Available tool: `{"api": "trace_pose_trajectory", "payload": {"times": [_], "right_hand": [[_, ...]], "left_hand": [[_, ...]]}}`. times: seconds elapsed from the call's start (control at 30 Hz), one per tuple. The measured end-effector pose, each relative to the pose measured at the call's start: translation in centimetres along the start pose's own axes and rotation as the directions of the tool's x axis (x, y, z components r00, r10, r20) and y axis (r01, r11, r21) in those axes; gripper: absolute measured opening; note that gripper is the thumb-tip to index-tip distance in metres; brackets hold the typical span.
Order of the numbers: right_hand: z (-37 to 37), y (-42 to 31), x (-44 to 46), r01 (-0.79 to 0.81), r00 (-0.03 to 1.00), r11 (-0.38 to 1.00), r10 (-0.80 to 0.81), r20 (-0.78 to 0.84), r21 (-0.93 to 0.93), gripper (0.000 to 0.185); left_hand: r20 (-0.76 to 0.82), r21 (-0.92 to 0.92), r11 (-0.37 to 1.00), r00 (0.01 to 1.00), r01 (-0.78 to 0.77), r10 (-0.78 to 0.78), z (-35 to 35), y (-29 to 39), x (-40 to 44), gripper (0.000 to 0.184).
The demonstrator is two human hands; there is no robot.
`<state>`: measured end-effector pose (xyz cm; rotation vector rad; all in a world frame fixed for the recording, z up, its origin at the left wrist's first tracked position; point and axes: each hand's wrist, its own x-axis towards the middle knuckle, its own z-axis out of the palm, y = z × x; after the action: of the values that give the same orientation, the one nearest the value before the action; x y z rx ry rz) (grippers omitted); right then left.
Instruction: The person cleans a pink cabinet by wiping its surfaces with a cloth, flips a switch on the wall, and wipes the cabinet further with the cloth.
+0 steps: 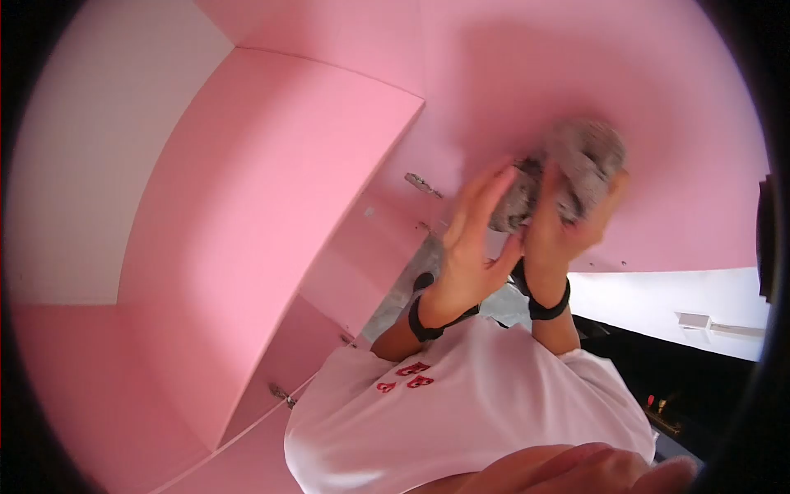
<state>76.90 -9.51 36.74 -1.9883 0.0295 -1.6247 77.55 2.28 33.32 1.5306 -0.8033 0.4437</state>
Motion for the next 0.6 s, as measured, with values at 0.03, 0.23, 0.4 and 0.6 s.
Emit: {"api": "trace_pose_trajectory", "payload": {"times": [0.03, 0.23, 0.4, 0.6], "right_hand": [[1.7, -0.9, 0.3, 0.003, 1.000, 1.000, -0.002, 0.003, -0.014, 0.026], [9.0, -4.7, 0.9, -0.161, 0.912, 0.987, 0.153, 0.382, -0.009, 0.029], [9.6, -4.8, 1.2, -0.263, 0.832, 0.965, 0.214, 0.513, 0.024, 0.029], [6.7, -3.4, 0.1, -0.339, 0.772, 0.941, 0.268, 0.577, 0.018, 0.034]], "left_hand": [[0.003, -0.014, 1.000, 1.000, 0.003, -0.003, -1.3, -0.8, 0.4, 0.069], [-0.006, -0.149, 0.937, 0.947, 0.316, -0.320, -8.1, -3.7, 1.8, 0.060], [0.143, -0.237, 0.874, 0.905, 0.423, -0.400, -8.7, -3.2, 1.6, 0.058], [0.049, -0.113, 0.968, 0.974, 0.225, -0.220, -6.4, -5.4, 2.3, 0.067]]}}
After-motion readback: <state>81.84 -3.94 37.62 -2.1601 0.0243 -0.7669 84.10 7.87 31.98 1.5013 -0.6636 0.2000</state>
